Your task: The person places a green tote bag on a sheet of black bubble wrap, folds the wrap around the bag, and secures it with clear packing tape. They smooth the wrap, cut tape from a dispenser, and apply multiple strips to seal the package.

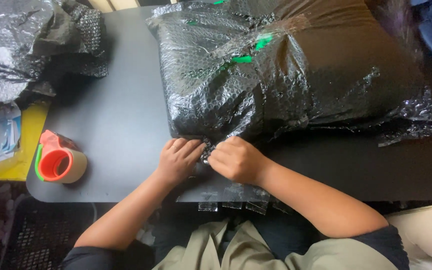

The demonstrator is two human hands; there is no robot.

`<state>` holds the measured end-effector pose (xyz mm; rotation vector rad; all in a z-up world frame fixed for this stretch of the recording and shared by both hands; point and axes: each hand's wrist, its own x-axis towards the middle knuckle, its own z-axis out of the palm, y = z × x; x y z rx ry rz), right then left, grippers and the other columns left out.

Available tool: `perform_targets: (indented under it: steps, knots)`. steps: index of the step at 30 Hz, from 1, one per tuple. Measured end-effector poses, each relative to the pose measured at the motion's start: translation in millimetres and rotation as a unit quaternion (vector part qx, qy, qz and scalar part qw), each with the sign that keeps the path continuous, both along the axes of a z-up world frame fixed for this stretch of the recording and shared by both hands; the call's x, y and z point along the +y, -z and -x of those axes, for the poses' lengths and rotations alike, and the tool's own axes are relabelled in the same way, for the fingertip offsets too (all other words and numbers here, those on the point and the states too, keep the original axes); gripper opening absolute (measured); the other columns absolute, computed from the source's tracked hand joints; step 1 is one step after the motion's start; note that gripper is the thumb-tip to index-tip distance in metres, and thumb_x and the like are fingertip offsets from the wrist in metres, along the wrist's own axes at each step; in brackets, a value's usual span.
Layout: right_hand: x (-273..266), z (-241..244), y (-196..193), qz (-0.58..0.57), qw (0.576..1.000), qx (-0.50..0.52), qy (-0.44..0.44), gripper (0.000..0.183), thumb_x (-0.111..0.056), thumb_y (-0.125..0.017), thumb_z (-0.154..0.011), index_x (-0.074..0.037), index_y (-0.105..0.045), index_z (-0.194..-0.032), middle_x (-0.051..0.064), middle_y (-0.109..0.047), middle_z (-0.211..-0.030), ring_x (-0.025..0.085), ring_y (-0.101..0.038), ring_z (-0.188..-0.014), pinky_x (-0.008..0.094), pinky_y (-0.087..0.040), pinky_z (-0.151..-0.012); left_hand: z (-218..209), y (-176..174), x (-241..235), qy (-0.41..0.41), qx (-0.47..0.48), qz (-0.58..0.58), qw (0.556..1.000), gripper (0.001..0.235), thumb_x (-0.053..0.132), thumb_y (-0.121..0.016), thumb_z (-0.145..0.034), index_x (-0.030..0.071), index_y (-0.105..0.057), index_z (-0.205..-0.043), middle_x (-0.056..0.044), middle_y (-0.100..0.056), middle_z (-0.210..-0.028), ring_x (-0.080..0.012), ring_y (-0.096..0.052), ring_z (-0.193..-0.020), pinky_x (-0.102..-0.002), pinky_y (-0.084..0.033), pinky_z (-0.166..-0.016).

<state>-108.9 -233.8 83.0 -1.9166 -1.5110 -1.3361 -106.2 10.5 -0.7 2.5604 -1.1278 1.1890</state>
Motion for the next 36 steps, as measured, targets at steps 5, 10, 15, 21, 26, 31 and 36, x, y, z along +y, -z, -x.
perform_targets:
  steps: [5, 10, 15, 21, 26, 31, 36]
  knots:
    - [-20.0, -4.9, 4.9, 0.005, 0.999, 0.043, 0.027, 0.017, -0.006, -0.059, -0.102, -0.014, -0.066, -0.089, 0.002, -0.059, -0.079, 0.017, -0.054, -0.061, 0.030, -0.048, -0.054, 2.3, -1.9, 5.0, 0.043, 0.012, 0.059, 0.997, 0.033, 0.015, -0.046, -0.098, 0.018, -0.076, -0.110, -0.003, -0.071, -0.102, -0.0245, -0.064, -0.086, -0.038, -0.053, -0.078]
    - [-26.4, -21.0, 60.3, 0.043, 0.994, 0.012, 0.101, 0.016, -0.016, -0.059, -0.103, -0.014, -0.069, -0.091, 0.002, -0.061, -0.079, 0.019, -0.060, -0.067, 0.030, -0.049, -0.053, 8.6, -16.0, 3.5, 0.105, -0.010, 0.094, 0.990, 0.029, 0.017, -0.051, -0.103, 0.014, -0.078, -0.112, -0.008, -0.074, -0.106, -0.0294, -0.066, -0.089, -0.042, -0.055, -0.081]
    - [-28.3, -14.9, 85.0, 0.111, 0.971, 0.144, 0.153, 0.022, -0.033, -0.061, -0.093, -0.014, -0.072, -0.094, 0.005, -0.063, -0.074, 0.024, -0.062, -0.078, 0.039, -0.047, -0.065, 14.5, -14.4, 4.5, 0.120, -0.011, 0.092, 0.988, 0.029, 0.019, -0.050, -0.105, 0.014, -0.077, -0.113, -0.010, -0.073, -0.106, -0.0302, -0.066, -0.089, -0.044, -0.054, -0.082]
    - [-21.0, 13.3, 48.5, 0.159, 0.952, 0.232, 0.124, 0.052, -0.044, -0.074, -0.078, -0.006, -0.071, -0.114, 0.012, -0.069, -0.089, 0.030, -0.064, -0.090, 0.044, -0.049, -0.081, 12.7, -9.3, 5.0, 0.112, -0.014, 0.081, 0.990, 0.028, 0.022, -0.050, -0.105, 0.017, -0.076, -0.113, -0.009, -0.073, -0.108, -0.0300, -0.066, -0.091, -0.044, -0.055, -0.082]
    - [-7.7, 12.1, 44.8, 0.211, 0.940, 0.256, 0.078, 0.051, -0.039, -0.080, -0.075, -0.005, -0.068, -0.110, 0.011, -0.067, -0.099, 0.029, -0.061, -0.101, 0.041, -0.050, -0.083, 12.3, -7.1, 7.9, 0.099, 0.005, 0.049, 0.994, 0.026, 0.026, -0.054, -0.102, 0.023, -0.076, -0.115, -0.008, -0.071, -0.111, -0.0292, -0.064, -0.094, -0.044, -0.054, -0.082]
    - [2.8, 0.2, 95.9, 0.146, 0.966, 0.156, 0.144, 0.019, -0.021, -0.066, -0.079, -0.012, -0.064, -0.063, 0.003, -0.054, -0.066, 0.025, -0.056, -0.077, 0.038, -0.047, -0.066, 16.2, -38.0, -7.4, 0.035, 0.032, -0.028, 0.998, 0.040, 0.020, -0.059, -0.093, 0.022, -0.067, -0.133, -0.005, -0.067, -0.119, -0.0248, -0.060, -0.095, -0.038, -0.050, -0.082]
    - [7.0, 8.2, 84.6, 0.068, 0.987, 0.077, 0.122, 0.022, -0.006, -0.062, -0.084, -0.014, -0.054, -0.065, 0.001, -0.044, -0.062, 0.021, -0.049, -0.060, 0.032, -0.046, -0.054, 11.9, -30.1, -15.8, -0.022, 0.039, -0.038, 0.998, 0.050, 0.014, -0.058, -0.082, 0.016, -0.066, -0.131, -0.002, -0.066, -0.113, -0.0231, -0.058, -0.091, -0.036, -0.046, -0.077]
